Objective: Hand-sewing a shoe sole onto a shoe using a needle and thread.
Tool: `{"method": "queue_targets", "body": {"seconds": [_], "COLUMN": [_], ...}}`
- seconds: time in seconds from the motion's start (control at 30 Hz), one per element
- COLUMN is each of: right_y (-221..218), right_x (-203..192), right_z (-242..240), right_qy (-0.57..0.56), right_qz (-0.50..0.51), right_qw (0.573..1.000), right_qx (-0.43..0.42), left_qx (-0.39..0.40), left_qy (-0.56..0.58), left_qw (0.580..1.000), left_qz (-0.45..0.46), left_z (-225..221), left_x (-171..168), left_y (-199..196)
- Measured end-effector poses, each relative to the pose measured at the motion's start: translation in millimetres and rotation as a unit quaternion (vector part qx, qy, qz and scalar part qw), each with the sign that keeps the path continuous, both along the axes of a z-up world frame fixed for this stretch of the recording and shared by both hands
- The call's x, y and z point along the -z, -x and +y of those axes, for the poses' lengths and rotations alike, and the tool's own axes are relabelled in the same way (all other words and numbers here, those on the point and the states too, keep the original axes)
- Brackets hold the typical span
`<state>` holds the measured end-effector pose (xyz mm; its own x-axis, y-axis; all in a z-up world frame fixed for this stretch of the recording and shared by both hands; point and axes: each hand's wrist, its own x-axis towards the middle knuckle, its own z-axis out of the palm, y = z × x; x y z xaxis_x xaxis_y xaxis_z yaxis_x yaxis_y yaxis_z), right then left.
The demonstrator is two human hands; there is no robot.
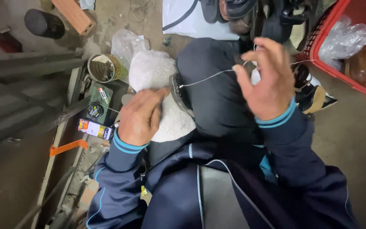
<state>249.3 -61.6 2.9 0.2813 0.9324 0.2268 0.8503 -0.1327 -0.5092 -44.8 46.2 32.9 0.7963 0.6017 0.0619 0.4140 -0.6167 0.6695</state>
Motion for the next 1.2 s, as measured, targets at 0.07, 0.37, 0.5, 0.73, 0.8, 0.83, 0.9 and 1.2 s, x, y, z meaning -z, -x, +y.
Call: {"method": "queue_targets", "body": {"seconds": [0.07,0.37,0.5,0.73,0.8,0.83,0.9,1.2], "right_y": [20,55,45,51,57,58,60,57], "right_x": [-12,-19,-39,-17,-21,-18,-11,-22], "right_z": [11,16,10,23,31,32,34,24], "right_qy": [-0.049,-0.044,0.016,0.018,0.004,0.004,0.02,0.012], "right_qz": [0.002,0.215,0.546,0.441,0.344,0.344,0.294,0.234], "right_qw": [0.998,0.954,0.812,0.886,0.927,0.927,0.939,0.951], "right_qx": [-0.036,-0.203,-0.205,-0.143,-0.15,-0.151,-0.177,-0.204], "left_qx": [-0.009,-0.11,-0.117,-0.114,-0.114,-0.115,-0.117,-0.158], "left_qy": [-0.013,-0.074,-0.068,-0.066,-0.07,-0.071,-0.081,-0.053], "left_qw": [1.0,0.991,0.991,0.991,0.991,0.991,0.99,0.985], "left_qz": [0.002,-0.01,-0.012,-0.017,-0.012,-0.012,-0.015,0.05], "left_z": [-3,-10,-13,-13,-13,-13,-14,-18], "left_x": [-1,6,9,4,5,5,7,23], "left_y": [-9,-19,-22,-24,-22,-22,-23,-3]}}
